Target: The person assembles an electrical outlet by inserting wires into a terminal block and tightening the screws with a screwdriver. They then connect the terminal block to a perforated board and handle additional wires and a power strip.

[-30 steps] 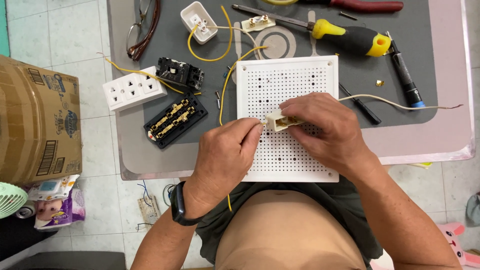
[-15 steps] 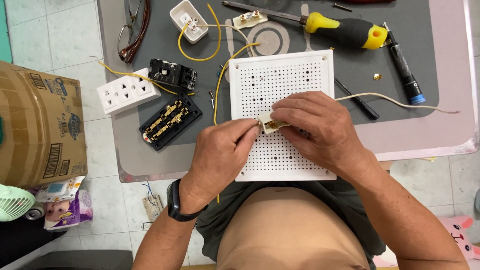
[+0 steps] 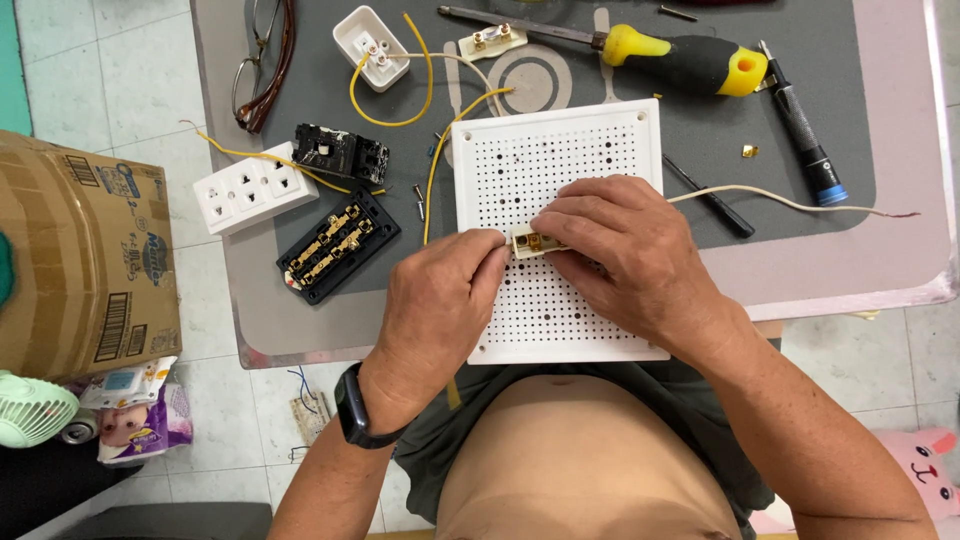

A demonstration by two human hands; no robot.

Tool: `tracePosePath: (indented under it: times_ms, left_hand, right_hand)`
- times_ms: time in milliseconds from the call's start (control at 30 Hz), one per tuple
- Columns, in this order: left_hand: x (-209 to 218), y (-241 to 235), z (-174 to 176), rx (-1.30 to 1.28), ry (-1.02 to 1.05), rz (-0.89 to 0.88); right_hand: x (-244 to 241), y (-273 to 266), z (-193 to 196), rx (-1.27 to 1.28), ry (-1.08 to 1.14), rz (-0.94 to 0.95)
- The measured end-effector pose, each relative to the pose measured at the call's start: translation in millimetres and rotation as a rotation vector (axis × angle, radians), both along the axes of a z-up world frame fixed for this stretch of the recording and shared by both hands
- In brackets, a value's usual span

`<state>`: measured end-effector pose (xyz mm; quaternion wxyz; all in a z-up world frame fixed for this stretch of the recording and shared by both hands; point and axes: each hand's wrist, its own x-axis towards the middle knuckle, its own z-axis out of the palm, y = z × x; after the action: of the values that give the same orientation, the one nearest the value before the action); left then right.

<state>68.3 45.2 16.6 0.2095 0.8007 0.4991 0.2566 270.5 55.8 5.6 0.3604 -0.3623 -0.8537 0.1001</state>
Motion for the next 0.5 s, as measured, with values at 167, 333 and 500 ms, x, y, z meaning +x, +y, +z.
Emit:
tracePosePath:
  times_ms: [167, 333, 500]
  left_hand:
    - [2, 1, 0, 0.208, 0.007, 0.01]
    - [0, 1, -7, 0.262, -0.014, -0.008]
    - [-4, 3, -4, 0.213, -0.068, -0.069]
  right_hand:
    - [3, -1, 4, -0.021, -0.049, 0.002]
    - [28, -20, 11, -0.009, -0.064, -0.039]
    - [107, -52, 29, 0.003, -0.044, -0.42]
